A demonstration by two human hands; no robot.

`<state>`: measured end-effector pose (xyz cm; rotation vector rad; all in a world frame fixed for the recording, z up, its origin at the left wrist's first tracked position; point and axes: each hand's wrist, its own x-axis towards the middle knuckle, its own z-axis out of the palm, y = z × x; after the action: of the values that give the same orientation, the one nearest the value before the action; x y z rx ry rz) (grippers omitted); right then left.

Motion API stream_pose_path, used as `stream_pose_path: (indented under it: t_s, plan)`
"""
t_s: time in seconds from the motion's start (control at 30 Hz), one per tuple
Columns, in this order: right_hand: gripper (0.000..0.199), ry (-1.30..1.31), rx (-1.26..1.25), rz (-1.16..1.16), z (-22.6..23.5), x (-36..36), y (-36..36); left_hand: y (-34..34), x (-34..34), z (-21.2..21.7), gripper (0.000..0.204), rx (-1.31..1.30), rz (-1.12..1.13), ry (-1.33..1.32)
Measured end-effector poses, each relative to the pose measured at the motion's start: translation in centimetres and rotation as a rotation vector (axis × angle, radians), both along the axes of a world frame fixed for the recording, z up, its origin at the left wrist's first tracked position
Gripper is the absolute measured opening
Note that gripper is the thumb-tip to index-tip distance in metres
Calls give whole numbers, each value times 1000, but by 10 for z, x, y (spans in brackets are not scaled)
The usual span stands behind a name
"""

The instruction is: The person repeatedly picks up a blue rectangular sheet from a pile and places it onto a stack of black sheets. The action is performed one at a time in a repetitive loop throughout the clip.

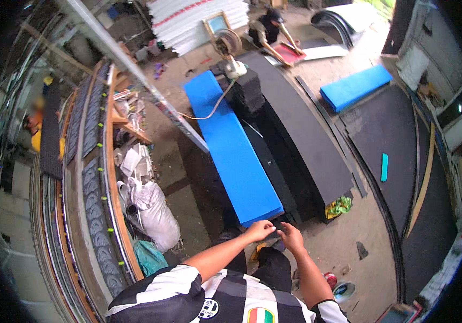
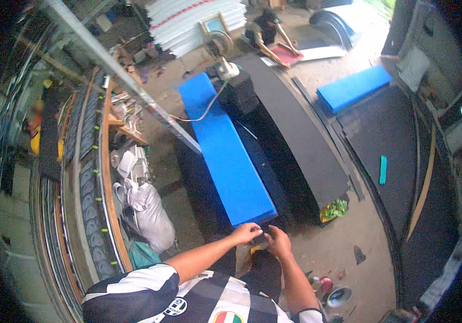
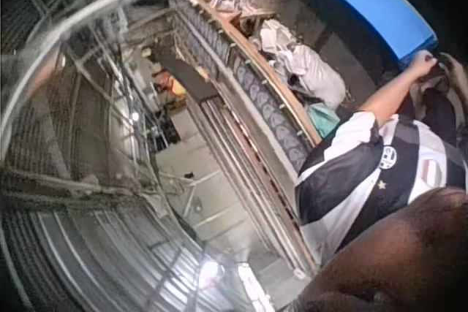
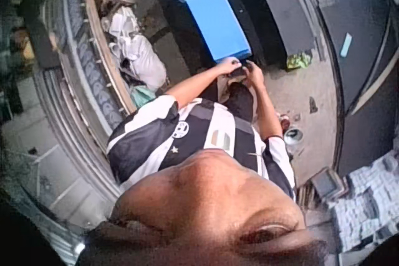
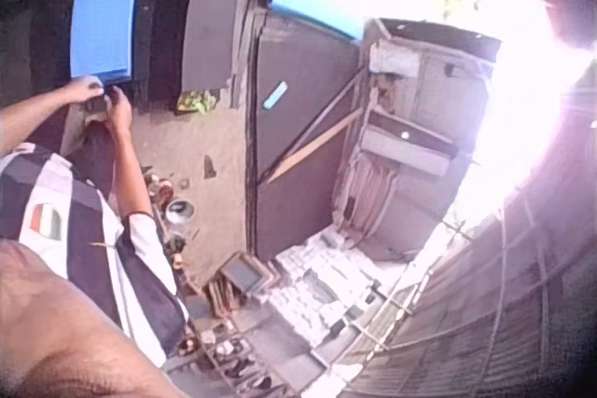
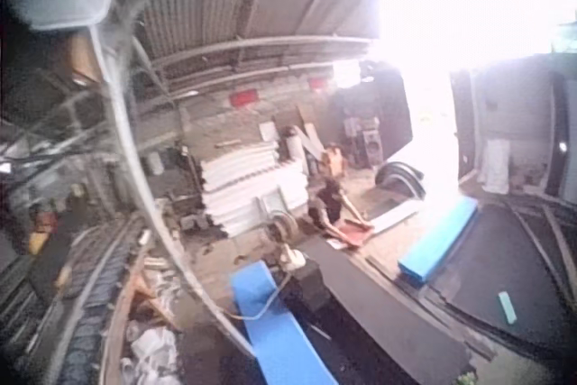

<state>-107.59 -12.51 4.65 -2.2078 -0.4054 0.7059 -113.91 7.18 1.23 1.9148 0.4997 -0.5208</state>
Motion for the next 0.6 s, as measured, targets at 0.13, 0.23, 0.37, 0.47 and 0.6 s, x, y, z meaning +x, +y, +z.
stream_pose_path:
  t_s: [0.13, 0.23, 0.37, 0.47, 0.6]
  plan:
    - [45, -67, -2, 84, 56, -2, -29, -43, -13, 50, 46, -28, -22, -62]
    - [44, -113, 63, 96, 88, -4, -52, -61, -18, 106, 49, -52, -74, -142]
    - [41, -108, 89, 76, 123, -16, -66, -63, -31, 140, 49, -63, -163, -192]
    - [40, -96, 167, 6, 143, -30, -76, -70, -37, 143, 47, -49, -197, -252]
    - [38, 31, 259, -64, 172, -37, -91, -98, -35, 147, 40, -100, -141, -327]
